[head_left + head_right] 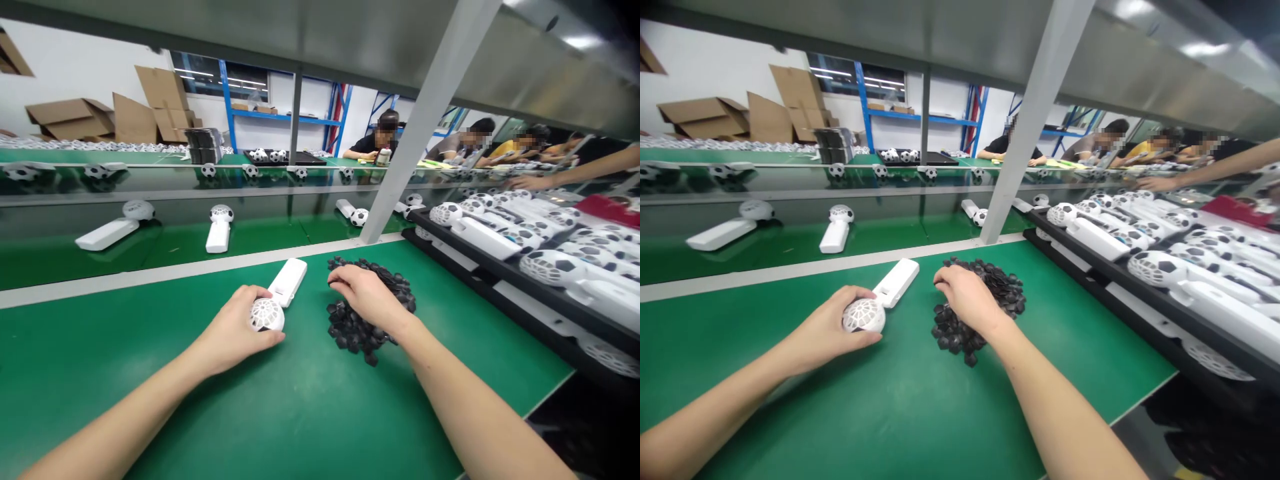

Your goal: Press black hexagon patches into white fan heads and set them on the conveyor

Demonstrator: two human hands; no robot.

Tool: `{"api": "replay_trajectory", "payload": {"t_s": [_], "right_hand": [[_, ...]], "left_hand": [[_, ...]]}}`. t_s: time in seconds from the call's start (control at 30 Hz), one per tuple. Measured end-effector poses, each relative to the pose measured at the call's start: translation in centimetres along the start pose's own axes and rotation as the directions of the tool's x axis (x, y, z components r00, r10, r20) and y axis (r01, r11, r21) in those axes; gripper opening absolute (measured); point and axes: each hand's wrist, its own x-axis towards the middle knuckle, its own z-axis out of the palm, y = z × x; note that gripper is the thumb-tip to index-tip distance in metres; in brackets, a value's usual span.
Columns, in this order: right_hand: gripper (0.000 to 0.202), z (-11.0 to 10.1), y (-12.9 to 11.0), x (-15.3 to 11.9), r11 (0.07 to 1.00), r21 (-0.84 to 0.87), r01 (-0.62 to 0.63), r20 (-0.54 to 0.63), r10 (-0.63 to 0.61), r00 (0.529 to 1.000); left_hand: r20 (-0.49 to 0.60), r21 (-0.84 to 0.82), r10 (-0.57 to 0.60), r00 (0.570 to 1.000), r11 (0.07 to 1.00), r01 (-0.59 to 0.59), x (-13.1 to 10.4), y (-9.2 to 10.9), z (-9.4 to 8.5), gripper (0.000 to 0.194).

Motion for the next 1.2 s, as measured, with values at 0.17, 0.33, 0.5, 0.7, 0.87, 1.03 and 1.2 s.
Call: {"api": "replay_trajectory", "payload": {"t_s": [0.17,0.33,0.5,0.7,0.87,1.03,1.2], "right_hand": [[0.01,0.9,-1.9,-0.4,0.948,0.288,0.137,0.031,-0.153,0.988],[0.02,1.8,-3.3,-1.1,0.905,0.344,0.25,0.069,-0.29,0.955],[0.009,2.5,-3.6,-1.5,0.926,0.339,0.165,0.146,-0.225,0.963],[0.006,3.8,-3.6,-1.4,0.888,0.35,0.298,-0.019,-0.311,0.95],[0.014,4.4,-3.9,-1.5,0.858,0.406,0.316,-0.064,-0.318,0.946],[0.008,4.4,-4.4,-2.1,0.837,0.515,0.186,0.037,-0.239,0.97],[0.008,4.4,-4.5,-1.9,0.833,0.514,0.204,-0.022,-0.225,0.974]], "left_hand": [[0.094,-0.088,0.061,0.994,0.995,-0.053,-0.2,-0.1,-0.5,0.051],[0.098,-0.097,0.111,0.989,0.99,-0.102,-0.4,-0.2,-0.3,0.051],[0.093,-0.081,0.145,0.985,0.987,-0.138,-0.4,-0.1,0.0,0.05],[0.0,-0.076,0.213,0.977,0.974,-0.213,-0.5,-0.5,0.6,0.049],[0.0,-0.094,0.232,0.973,0.968,-0.231,-0.5,-0.7,0.7,0.047],[-0.003,-0.098,0.224,0.975,0.97,-0.223,-0.4,-0.9,0.7,0.049],[0.014,-0.092,0.226,0.974,0.97,-0.224,-0.5,-0.8,0.6,0.048]]}}
